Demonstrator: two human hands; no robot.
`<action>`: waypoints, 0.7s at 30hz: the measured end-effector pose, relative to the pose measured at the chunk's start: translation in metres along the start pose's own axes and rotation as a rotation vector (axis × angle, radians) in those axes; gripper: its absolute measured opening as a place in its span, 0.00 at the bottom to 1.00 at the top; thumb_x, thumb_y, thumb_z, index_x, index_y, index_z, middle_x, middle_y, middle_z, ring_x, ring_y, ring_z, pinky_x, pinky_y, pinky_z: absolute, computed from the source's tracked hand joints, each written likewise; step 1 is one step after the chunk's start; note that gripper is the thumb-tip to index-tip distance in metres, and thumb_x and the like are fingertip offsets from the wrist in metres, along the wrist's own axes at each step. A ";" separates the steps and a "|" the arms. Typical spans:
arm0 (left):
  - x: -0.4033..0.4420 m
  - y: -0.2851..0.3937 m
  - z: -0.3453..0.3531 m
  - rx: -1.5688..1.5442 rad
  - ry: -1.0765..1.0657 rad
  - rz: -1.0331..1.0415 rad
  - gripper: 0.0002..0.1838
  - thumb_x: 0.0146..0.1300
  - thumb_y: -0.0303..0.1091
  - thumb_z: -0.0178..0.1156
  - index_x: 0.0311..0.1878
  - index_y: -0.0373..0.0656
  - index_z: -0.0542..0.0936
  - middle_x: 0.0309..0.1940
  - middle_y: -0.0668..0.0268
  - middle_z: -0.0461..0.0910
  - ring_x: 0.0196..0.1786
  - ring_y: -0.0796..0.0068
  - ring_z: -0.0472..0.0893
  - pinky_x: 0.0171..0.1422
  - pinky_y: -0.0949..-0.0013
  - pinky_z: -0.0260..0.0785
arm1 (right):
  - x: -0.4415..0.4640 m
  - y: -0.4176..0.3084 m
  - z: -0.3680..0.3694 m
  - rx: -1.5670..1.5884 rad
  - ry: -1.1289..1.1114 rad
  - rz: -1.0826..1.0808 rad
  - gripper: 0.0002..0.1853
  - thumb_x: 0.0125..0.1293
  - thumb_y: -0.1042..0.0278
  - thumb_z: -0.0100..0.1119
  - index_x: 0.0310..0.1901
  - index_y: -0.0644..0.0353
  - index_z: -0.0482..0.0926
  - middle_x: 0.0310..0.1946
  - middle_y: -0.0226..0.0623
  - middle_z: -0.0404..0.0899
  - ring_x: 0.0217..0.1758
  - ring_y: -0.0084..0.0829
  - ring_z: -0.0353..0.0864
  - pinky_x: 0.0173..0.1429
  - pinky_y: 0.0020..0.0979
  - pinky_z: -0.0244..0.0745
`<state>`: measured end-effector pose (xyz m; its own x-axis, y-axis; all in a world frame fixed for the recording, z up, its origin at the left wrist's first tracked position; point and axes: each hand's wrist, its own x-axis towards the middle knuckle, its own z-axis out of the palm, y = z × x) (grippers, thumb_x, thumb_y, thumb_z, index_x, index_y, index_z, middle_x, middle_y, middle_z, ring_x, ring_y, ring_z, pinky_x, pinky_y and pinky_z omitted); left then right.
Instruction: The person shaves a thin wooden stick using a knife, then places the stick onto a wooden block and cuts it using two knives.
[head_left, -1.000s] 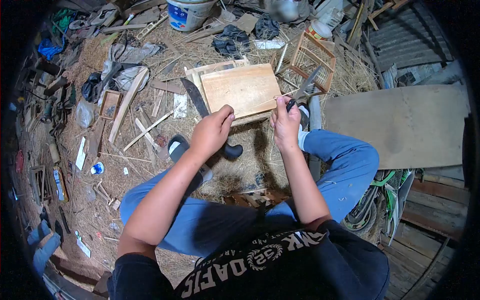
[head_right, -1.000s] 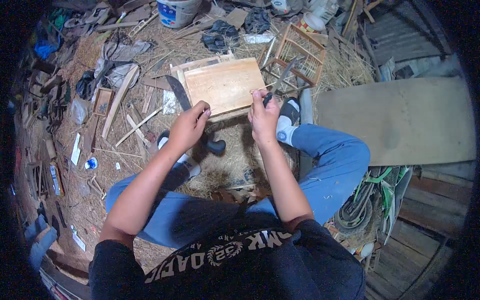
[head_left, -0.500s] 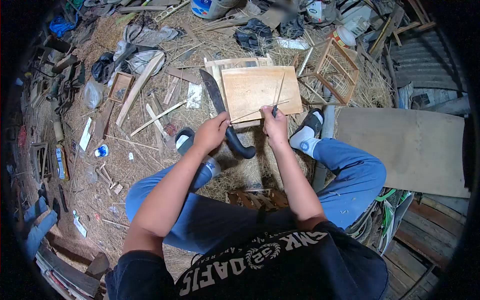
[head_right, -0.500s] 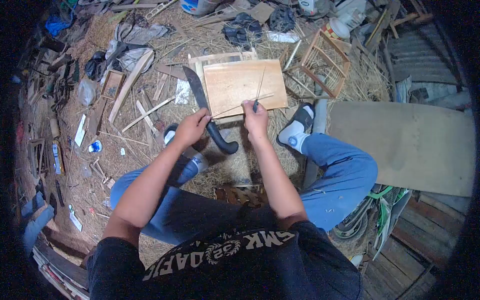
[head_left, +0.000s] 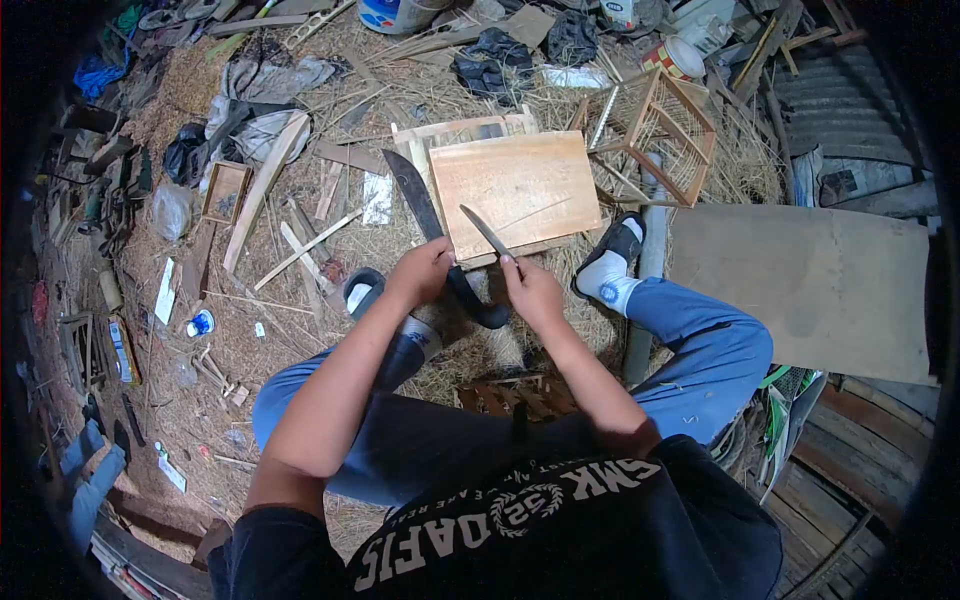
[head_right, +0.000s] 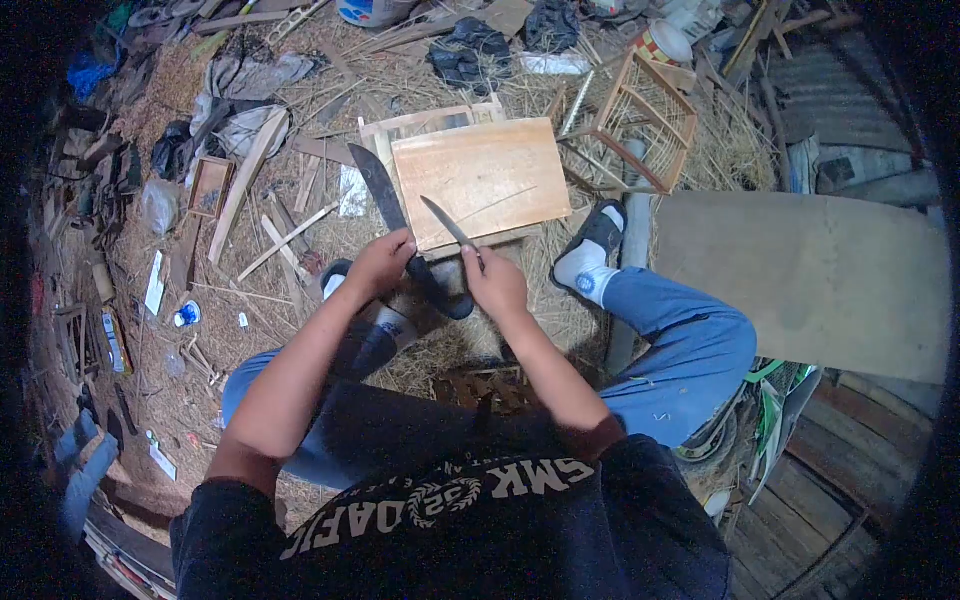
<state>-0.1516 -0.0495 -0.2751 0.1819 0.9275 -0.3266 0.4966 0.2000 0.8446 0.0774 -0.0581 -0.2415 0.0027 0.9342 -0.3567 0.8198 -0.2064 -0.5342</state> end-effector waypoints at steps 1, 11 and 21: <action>0.003 -0.005 0.001 0.003 -0.027 -0.047 0.13 0.76 0.40 0.54 0.48 0.39 0.78 0.39 0.48 0.82 0.44 0.47 0.83 0.52 0.55 0.73 | 0.000 -0.001 0.001 -0.062 0.014 -0.034 0.29 0.78 0.40 0.49 0.40 0.61 0.86 0.28 0.57 0.84 0.36 0.60 0.85 0.43 0.55 0.78; -0.001 0.005 -0.004 -0.010 -0.071 -0.119 0.17 0.78 0.43 0.53 0.61 0.49 0.82 0.51 0.48 0.86 0.56 0.44 0.84 0.62 0.52 0.75 | -0.001 0.000 -0.006 -0.215 0.030 -0.040 0.32 0.77 0.38 0.47 0.33 0.59 0.86 0.28 0.53 0.85 0.35 0.58 0.86 0.42 0.55 0.79; -0.001 0.001 -0.002 0.036 -0.063 -0.140 0.15 0.77 0.44 0.54 0.54 0.47 0.81 0.47 0.47 0.85 0.53 0.43 0.84 0.58 0.51 0.74 | 0.010 0.008 -0.019 -0.300 0.075 0.019 0.31 0.76 0.35 0.46 0.35 0.54 0.89 0.30 0.51 0.87 0.37 0.56 0.88 0.43 0.54 0.82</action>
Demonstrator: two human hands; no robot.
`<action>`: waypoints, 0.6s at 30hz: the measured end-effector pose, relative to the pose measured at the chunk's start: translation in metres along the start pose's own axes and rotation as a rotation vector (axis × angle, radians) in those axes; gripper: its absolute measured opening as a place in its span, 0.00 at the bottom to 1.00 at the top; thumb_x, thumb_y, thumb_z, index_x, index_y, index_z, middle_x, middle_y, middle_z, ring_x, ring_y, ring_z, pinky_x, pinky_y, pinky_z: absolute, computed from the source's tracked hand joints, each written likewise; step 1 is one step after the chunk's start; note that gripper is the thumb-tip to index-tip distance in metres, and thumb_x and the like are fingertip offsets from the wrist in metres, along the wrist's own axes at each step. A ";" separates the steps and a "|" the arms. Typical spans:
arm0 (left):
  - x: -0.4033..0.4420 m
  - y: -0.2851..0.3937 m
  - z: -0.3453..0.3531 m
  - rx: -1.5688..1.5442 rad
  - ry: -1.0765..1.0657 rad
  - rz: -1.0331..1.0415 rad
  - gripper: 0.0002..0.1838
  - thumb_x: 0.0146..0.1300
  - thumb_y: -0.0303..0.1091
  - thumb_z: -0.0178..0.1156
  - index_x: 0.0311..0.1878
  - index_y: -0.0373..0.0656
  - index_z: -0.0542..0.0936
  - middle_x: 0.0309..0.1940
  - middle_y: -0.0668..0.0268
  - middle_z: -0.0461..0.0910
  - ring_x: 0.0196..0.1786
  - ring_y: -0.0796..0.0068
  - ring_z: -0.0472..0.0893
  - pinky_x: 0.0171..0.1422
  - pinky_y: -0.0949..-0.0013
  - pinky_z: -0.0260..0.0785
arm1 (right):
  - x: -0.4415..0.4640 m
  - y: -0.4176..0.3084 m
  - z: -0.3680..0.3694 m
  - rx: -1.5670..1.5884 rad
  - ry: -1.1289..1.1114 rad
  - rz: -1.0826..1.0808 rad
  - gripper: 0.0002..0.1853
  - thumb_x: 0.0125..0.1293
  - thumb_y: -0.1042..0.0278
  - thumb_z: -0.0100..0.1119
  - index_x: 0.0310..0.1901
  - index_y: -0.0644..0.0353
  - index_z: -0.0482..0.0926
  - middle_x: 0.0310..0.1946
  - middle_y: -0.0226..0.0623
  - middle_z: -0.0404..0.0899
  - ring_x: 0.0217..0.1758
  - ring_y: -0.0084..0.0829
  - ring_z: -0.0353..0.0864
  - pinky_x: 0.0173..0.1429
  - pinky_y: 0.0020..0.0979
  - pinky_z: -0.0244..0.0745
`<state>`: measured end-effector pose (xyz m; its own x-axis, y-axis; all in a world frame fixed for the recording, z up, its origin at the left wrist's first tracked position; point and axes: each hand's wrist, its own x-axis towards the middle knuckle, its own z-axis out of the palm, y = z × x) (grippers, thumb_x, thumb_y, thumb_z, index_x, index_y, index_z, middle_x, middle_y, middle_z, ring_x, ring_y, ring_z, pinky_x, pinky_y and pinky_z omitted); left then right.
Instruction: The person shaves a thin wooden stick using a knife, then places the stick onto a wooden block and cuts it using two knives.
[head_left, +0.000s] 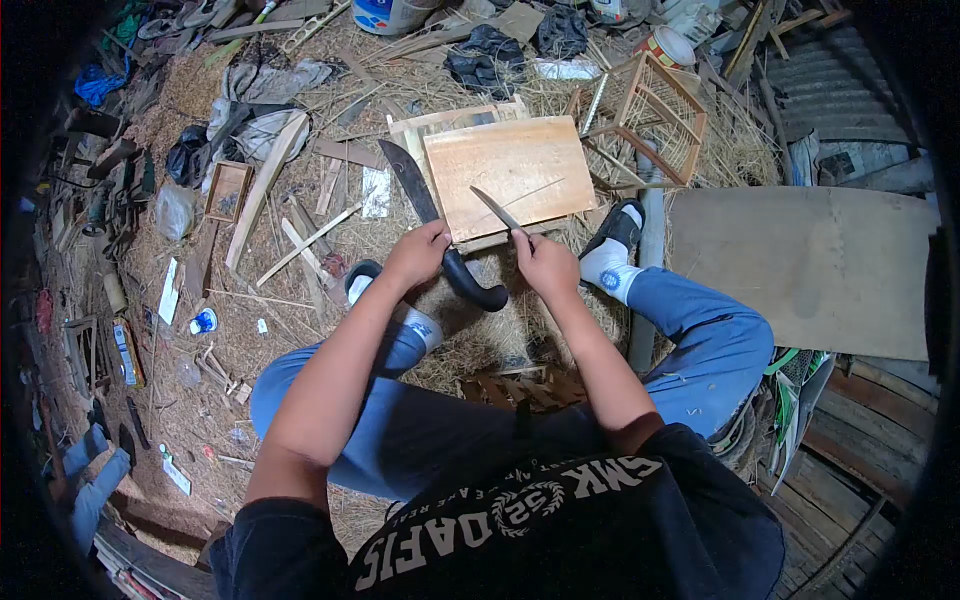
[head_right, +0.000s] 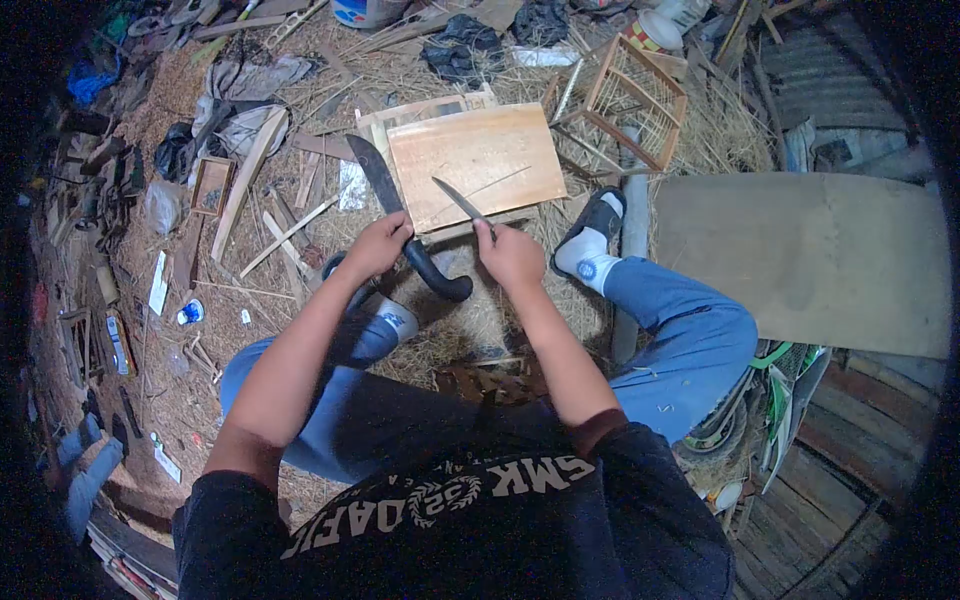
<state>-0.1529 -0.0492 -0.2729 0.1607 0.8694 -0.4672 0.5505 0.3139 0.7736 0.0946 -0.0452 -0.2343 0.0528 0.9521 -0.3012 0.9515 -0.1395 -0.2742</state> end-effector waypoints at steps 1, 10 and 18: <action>0.000 0.000 0.001 0.002 0.016 0.014 0.14 0.77 0.45 0.54 0.53 0.46 0.81 0.46 0.47 0.85 0.52 0.43 0.84 0.57 0.50 0.74 | -0.002 0.001 0.003 0.000 0.002 -0.001 0.31 0.76 0.35 0.46 0.35 0.54 0.89 0.30 0.51 0.87 0.37 0.56 0.88 0.43 0.54 0.82; 0.003 -0.006 0.004 0.022 0.031 0.074 0.15 0.77 0.44 0.54 0.52 0.44 0.80 0.45 0.46 0.85 0.51 0.42 0.83 0.56 0.50 0.74 | -0.009 0.004 0.001 -0.027 -0.089 -0.043 0.32 0.76 0.33 0.45 0.39 0.53 0.90 0.32 0.52 0.87 0.39 0.55 0.88 0.47 0.53 0.82; 0.004 -0.005 0.003 -0.013 0.024 0.108 0.14 0.78 0.43 0.54 0.52 0.43 0.80 0.45 0.47 0.85 0.51 0.43 0.84 0.56 0.51 0.74 | -0.012 0.009 0.005 -0.153 -0.034 -0.188 0.35 0.76 0.32 0.43 0.35 0.55 0.89 0.31 0.50 0.88 0.38 0.55 0.89 0.46 0.53 0.83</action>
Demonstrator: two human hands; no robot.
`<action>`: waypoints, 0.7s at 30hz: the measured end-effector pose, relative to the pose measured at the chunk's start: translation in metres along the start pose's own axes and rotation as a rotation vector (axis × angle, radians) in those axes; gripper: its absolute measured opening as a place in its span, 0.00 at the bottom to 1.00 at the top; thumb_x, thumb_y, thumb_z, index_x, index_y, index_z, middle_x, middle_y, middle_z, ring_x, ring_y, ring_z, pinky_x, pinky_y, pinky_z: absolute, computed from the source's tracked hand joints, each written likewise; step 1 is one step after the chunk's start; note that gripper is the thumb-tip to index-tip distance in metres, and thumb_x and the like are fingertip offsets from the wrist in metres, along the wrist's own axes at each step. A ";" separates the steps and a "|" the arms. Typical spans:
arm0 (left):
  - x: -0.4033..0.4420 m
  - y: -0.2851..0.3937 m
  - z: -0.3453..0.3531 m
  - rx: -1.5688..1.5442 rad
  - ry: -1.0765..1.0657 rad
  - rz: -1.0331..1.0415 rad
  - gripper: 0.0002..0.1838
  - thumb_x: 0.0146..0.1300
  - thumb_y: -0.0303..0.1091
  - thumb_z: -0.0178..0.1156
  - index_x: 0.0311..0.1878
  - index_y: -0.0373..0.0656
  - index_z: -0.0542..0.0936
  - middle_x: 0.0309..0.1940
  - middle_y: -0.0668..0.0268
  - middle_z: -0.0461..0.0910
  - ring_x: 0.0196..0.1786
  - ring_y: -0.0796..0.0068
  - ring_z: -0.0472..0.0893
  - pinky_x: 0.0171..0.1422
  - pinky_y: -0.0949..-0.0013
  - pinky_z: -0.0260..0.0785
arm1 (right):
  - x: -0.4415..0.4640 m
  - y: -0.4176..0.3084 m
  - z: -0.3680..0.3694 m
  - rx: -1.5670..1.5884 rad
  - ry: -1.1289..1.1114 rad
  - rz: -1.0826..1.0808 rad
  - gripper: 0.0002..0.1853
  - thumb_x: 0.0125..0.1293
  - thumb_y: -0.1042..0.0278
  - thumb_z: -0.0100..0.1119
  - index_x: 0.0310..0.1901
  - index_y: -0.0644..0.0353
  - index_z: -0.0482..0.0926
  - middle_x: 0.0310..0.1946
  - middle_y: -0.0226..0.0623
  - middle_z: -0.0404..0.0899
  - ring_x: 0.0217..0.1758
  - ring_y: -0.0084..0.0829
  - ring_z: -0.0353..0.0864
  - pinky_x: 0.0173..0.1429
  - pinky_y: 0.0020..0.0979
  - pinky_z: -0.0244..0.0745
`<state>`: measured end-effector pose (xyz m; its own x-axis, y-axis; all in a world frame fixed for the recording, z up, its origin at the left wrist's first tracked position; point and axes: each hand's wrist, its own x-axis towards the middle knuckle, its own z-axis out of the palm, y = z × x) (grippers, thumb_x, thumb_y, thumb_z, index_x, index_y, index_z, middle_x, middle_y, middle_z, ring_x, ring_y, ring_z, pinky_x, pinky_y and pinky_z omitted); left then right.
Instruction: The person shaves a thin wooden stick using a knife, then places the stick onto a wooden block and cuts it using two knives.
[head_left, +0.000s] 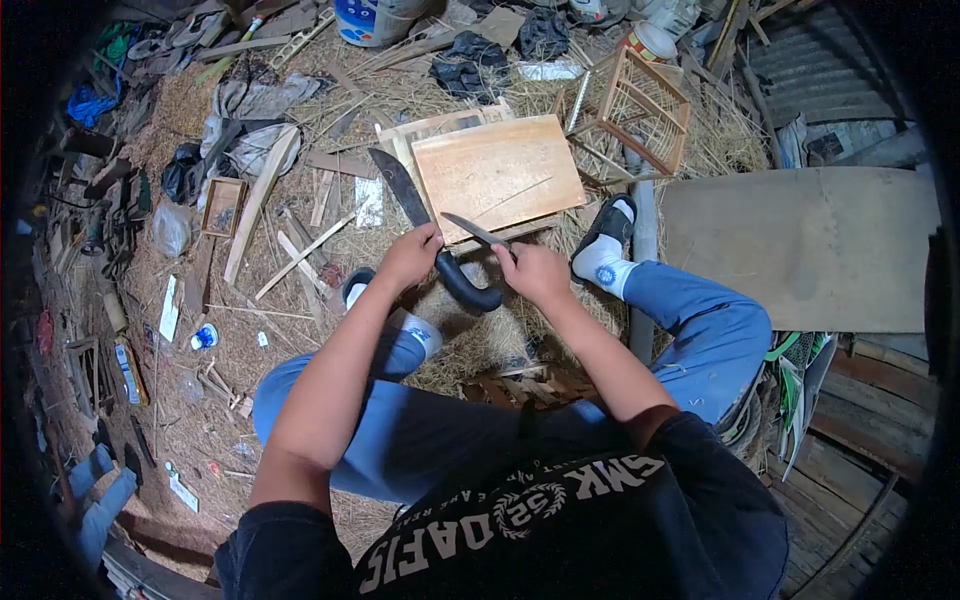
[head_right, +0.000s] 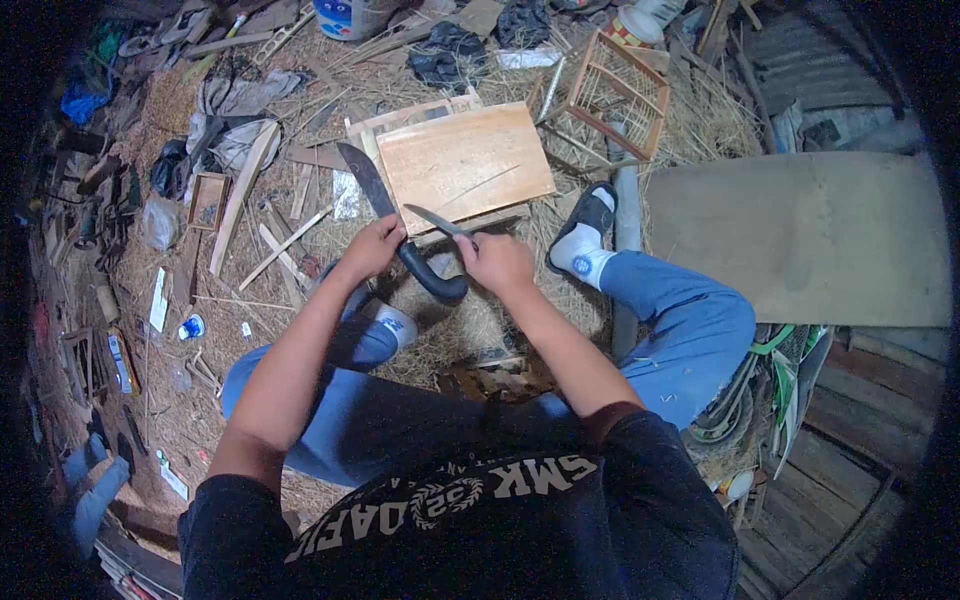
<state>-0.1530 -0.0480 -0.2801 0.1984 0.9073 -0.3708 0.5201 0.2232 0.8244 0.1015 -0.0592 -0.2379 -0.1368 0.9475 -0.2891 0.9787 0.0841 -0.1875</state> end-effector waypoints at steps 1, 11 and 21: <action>0.002 -0.004 0.002 0.024 -0.007 -0.002 0.14 0.78 0.43 0.54 0.53 0.43 0.80 0.46 0.47 0.85 0.51 0.44 0.84 0.57 0.51 0.74 | 0.003 0.009 -0.001 0.003 0.005 0.007 0.35 0.76 0.32 0.43 0.35 0.55 0.89 0.31 0.50 0.88 0.38 0.55 0.89 0.46 0.53 0.83; 0.006 -0.010 0.002 0.038 -0.010 0.024 0.14 0.78 0.43 0.54 0.53 0.43 0.80 0.45 0.47 0.85 0.51 0.44 0.84 0.56 0.53 0.74 | 0.024 0.058 -0.010 0.248 0.127 0.321 0.34 0.76 0.32 0.45 0.36 0.54 0.90 0.31 0.52 0.87 0.39 0.54 0.89 0.45 0.54 0.82; 0.007 -0.008 0.004 0.033 0.055 0.061 0.13 0.77 0.42 0.55 0.49 0.42 0.79 0.41 0.47 0.84 0.49 0.44 0.84 0.55 0.53 0.74 | 0.021 0.050 -0.010 0.222 0.161 0.167 0.35 0.76 0.32 0.46 0.33 0.56 0.89 0.28 0.53 0.86 0.35 0.55 0.88 0.43 0.53 0.82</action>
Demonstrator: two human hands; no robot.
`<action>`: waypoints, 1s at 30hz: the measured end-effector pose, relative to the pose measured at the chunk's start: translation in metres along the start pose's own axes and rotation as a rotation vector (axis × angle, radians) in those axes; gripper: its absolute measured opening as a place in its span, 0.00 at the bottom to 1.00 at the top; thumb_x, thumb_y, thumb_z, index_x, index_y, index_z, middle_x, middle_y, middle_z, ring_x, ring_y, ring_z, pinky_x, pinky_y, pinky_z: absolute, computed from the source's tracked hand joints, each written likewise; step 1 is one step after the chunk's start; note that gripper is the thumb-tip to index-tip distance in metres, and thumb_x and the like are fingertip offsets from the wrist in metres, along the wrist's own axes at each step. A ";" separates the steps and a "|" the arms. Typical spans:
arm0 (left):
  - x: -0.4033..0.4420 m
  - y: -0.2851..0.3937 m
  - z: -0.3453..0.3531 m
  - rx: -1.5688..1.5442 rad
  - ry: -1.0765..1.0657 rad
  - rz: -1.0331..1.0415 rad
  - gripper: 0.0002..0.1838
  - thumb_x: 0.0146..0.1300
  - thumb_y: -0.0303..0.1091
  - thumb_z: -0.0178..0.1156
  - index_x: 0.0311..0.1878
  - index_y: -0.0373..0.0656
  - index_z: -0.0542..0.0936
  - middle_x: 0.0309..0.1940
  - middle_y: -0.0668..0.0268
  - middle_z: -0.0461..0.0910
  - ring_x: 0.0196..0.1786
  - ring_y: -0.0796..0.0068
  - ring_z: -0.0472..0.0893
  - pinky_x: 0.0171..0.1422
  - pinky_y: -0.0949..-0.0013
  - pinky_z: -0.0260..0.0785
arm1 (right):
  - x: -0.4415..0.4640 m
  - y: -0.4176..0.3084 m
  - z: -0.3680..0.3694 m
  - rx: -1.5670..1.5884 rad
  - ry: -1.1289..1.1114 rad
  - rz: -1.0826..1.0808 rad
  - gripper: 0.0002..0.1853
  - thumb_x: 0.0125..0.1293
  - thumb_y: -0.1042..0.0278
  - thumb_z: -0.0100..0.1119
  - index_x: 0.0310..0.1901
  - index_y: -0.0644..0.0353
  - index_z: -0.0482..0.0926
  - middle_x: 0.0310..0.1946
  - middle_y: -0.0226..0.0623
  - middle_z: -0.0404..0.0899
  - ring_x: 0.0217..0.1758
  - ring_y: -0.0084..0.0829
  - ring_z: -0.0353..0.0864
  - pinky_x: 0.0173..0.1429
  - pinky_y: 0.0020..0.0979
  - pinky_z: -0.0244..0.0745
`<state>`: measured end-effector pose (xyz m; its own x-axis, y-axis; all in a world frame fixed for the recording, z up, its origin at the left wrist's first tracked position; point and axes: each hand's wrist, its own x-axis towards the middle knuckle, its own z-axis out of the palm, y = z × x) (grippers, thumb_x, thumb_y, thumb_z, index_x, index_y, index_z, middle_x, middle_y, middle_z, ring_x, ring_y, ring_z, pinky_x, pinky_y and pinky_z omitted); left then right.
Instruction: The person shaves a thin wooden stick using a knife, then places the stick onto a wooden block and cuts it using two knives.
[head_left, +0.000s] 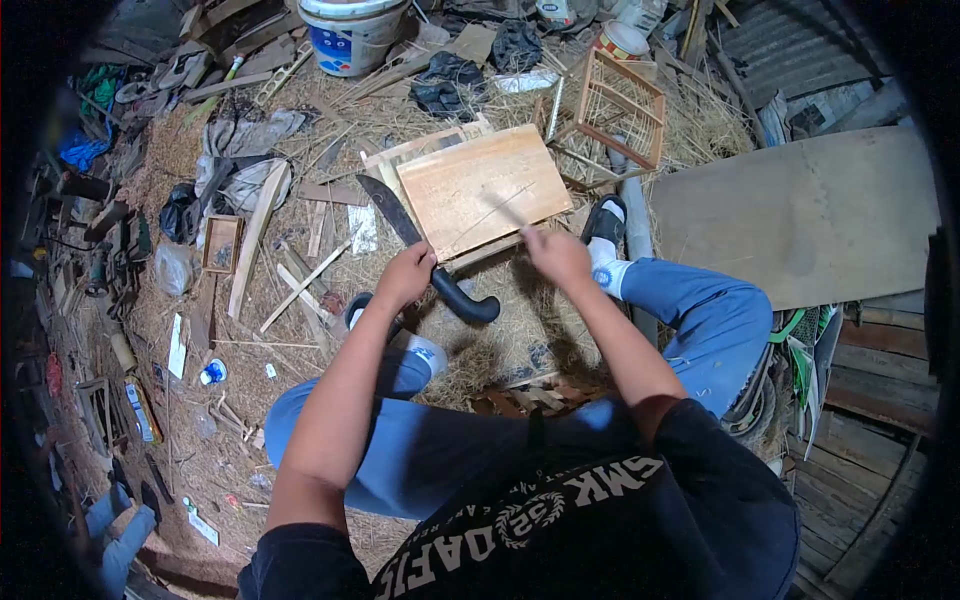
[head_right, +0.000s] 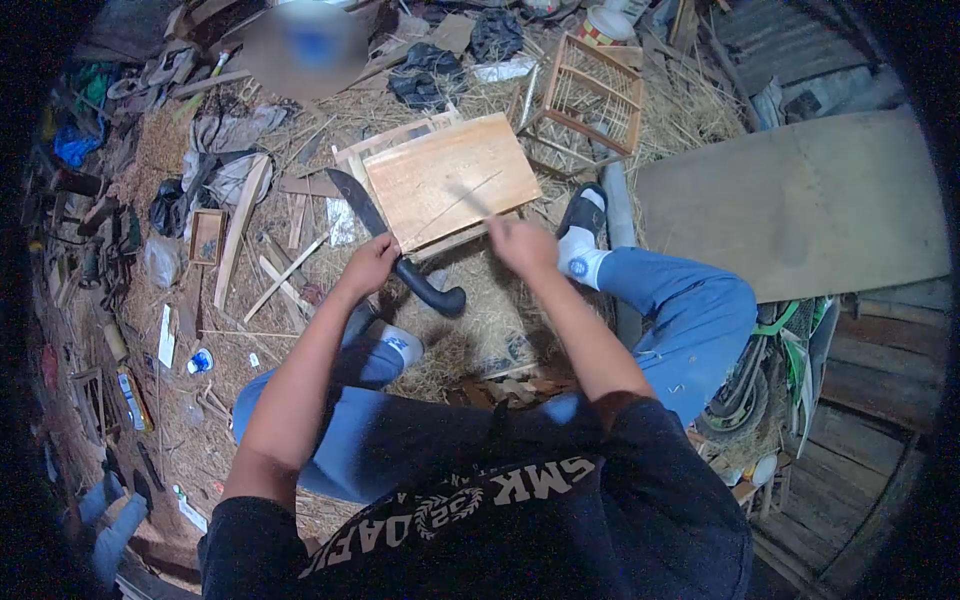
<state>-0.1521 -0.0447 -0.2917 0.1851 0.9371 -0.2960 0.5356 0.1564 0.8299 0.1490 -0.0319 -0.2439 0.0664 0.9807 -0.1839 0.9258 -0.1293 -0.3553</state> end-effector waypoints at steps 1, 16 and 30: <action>0.001 -0.005 -0.002 -0.003 -0.042 -0.012 0.13 0.77 0.42 0.55 0.49 0.41 0.79 0.41 0.47 0.84 0.48 0.44 0.83 0.55 0.53 0.74 | -0.011 -0.014 -0.005 -0.141 -0.093 -0.066 0.34 0.75 0.32 0.45 0.35 0.53 0.90 0.32 0.52 0.87 0.37 0.54 0.89 0.45 0.52 0.83; 0.002 -0.014 0.004 0.011 0.002 0.067 0.14 0.76 0.43 0.54 0.46 0.40 0.79 0.40 0.46 0.84 0.47 0.42 0.83 0.52 0.49 0.74 | 0.011 0.010 -0.018 -0.121 -0.136 0.132 0.36 0.76 0.30 0.41 0.43 0.54 0.91 0.38 0.51 0.89 0.42 0.54 0.89 0.48 0.51 0.83; -0.018 0.020 -0.002 0.128 0.085 -0.040 0.13 0.75 0.43 0.56 0.53 0.47 0.82 0.46 0.49 0.86 0.51 0.42 0.84 0.55 0.47 0.75 | -0.009 0.030 0.008 0.117 0.046 0.356 0.37 0.75 0.29 0.43 0.43 0.58 0.90 0.39 0.58 0.87 0.46 0.60 0.87 0.52 0.54 0.80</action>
<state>-0.1464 -0.0580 -0.2688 0.0935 0.9548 -0.2821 0.6432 0.1584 0.7492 0.1730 -0.0457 -0.2599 0.3954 0.8766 -0.2745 0.7930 -0.4765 -0.3796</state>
